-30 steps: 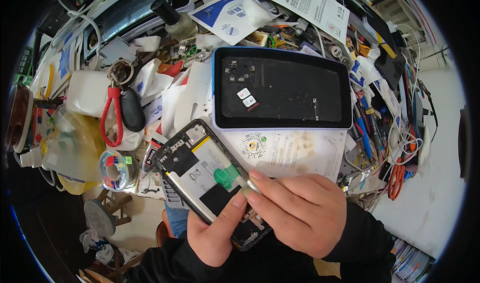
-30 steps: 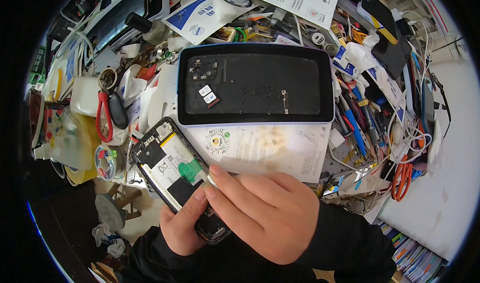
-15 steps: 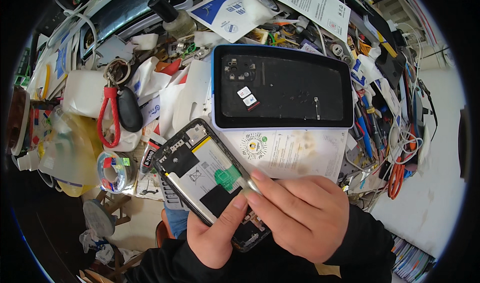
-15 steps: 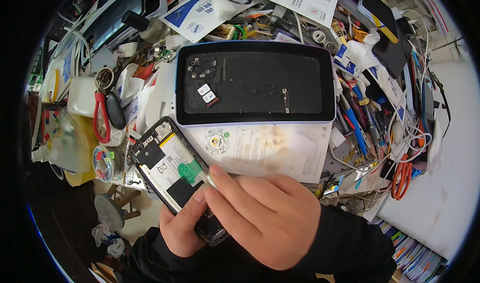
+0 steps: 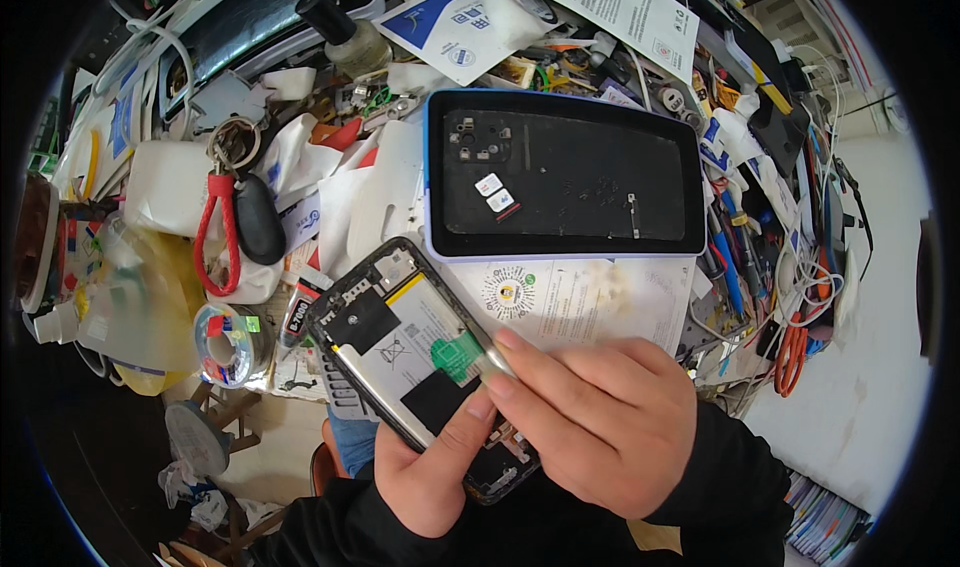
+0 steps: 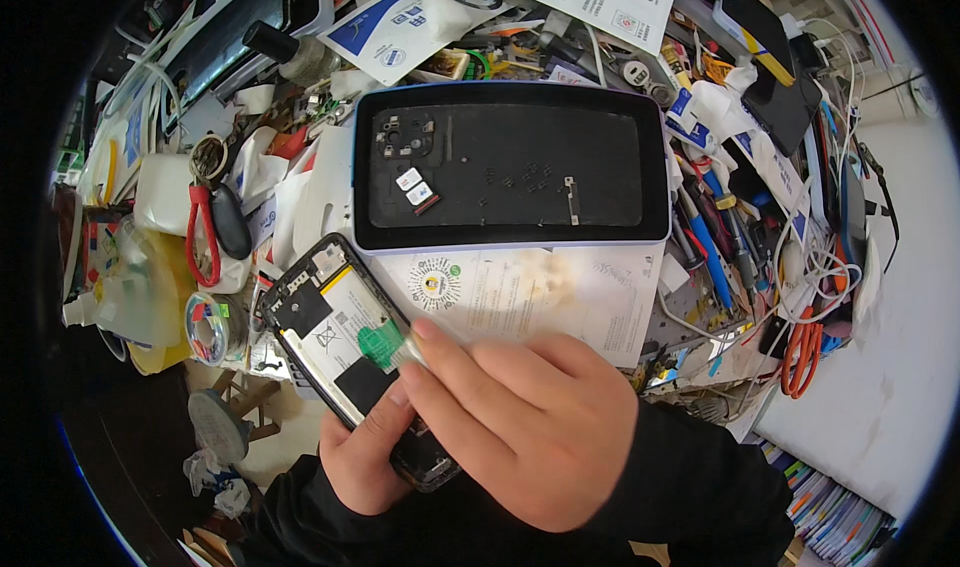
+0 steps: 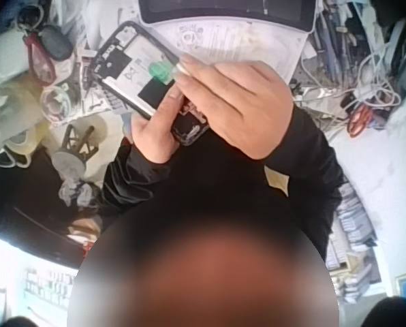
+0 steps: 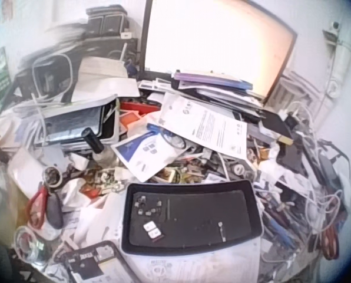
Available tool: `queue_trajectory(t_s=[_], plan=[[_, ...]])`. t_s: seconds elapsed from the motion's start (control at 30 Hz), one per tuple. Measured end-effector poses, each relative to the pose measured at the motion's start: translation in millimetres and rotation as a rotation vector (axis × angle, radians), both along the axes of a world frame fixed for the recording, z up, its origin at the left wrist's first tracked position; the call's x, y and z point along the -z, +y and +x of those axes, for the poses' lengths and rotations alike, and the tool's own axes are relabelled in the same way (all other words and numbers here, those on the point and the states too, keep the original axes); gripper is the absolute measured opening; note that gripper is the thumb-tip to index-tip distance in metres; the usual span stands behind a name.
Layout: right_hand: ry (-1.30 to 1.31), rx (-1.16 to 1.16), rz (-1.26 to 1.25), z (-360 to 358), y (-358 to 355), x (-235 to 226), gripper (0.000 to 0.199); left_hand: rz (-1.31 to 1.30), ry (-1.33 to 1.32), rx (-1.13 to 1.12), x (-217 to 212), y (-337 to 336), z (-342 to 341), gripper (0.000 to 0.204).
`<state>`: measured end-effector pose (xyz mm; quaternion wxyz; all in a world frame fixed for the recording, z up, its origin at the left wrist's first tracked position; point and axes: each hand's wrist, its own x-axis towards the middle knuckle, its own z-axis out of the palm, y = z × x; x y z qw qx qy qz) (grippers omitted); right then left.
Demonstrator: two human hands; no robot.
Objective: The person uses a metal spudger to pry and separate the smartphone screen from the chassis, then removes the battery and detaches the display assembly. The phone is held in one hand while the other hand manipulates the tool and components.
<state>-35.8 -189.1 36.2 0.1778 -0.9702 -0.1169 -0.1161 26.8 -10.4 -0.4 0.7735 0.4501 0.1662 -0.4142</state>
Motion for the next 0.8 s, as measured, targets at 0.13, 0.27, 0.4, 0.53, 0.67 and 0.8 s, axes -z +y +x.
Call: queue_trajectory(t_s=[0.13,0.27,0.4,0.53,0.67,0.8], plan=[[0.014,-0.014,-0.019,-2.1,1.0,-0.6,0.039,0.017,-0.013,0.003,0.3,0.5,-0.2,0.032],[0.020,0.008,-0.010,-1.6,1.1,0.1,0.041,0.007,-0.006,0.030,-1.3,-0.1,1.9,0.031],[-0.010,0.021,0.025,-3.5,3.1,1.3,0.038,0.012,0.012,0.011,-1.9,1.3,0.0,0.031],[0.012,0.037,-0.002,-3.1,4.0,0.7,0.039,0.025,0.009,0.017,-1.1,1.7,1.0,0.030],[-0.025,0.050,0.014,-3.2,6.1,0.2,0.038,-0.021,-0.033,0.014,0.1,1.7,0.9,0.030],[0.009,0.077,-0.001,-4.7,6.8,-2.5,0.038,-0.027,-0.045,0.034,-1.5,1.8,2.4,0.031]])
